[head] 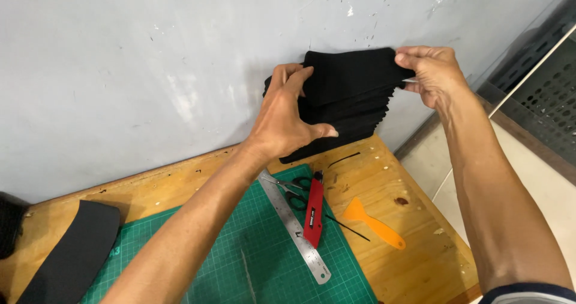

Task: The person folds a long strip of black fabric on a green cutting mat, aligns it, and uses a metal ruler and a red utility knife to cut the fabric into a rectangular piece. The cut piece is then placed onto a stack of similar pieces.

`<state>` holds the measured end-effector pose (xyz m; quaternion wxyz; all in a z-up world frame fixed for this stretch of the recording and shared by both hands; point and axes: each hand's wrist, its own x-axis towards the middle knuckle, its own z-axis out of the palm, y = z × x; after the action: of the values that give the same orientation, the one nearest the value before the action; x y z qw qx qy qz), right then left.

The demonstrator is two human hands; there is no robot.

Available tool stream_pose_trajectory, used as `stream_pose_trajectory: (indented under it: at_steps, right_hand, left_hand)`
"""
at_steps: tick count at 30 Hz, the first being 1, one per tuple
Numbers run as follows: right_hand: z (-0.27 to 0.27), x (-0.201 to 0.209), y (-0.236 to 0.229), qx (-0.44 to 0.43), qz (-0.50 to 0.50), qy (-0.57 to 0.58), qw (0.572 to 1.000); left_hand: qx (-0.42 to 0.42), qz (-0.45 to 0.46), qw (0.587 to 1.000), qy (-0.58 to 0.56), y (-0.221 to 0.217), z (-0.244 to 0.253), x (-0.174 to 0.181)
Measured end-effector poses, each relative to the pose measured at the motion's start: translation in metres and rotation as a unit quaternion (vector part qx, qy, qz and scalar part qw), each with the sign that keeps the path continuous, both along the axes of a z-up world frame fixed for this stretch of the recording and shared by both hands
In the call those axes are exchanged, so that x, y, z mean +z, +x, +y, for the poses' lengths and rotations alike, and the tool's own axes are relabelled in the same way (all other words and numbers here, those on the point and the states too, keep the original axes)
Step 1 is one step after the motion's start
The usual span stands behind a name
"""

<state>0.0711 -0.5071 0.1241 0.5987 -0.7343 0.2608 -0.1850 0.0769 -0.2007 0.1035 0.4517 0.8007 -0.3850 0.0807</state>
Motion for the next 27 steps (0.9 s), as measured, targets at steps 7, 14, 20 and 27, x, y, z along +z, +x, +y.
stream_pose_trajectory:
  at_steps: [7,14,20,27]
  right_hand:
    - [-0.01,-0.019,0.0,0.008,0.048,-0.005,0.999]
    - [-0.014,-0.019,0.001,-0.022,-0.088,-0.044,0.995]
    - [0.019,-0.003,-0.003,-0.053,-0.11,-0.068,0.99]
    - [0.041,0.002,0.007,-0.016,-0.055,-0.135,0.989]
  left_hand:
    - [0.009,-0.083,0.996,-0.017,-0.001,-0.004,-0.007]
    - [0.01,-0.169,0.985,-0.028,0.003,-0.003,-0.015]
    - [0.029,-0.224,0.972,-0.055,0.005,0.016,-0.016]
    - [0.126,-0.015,0.99,-0.066,0.019,0.034,-0.018]
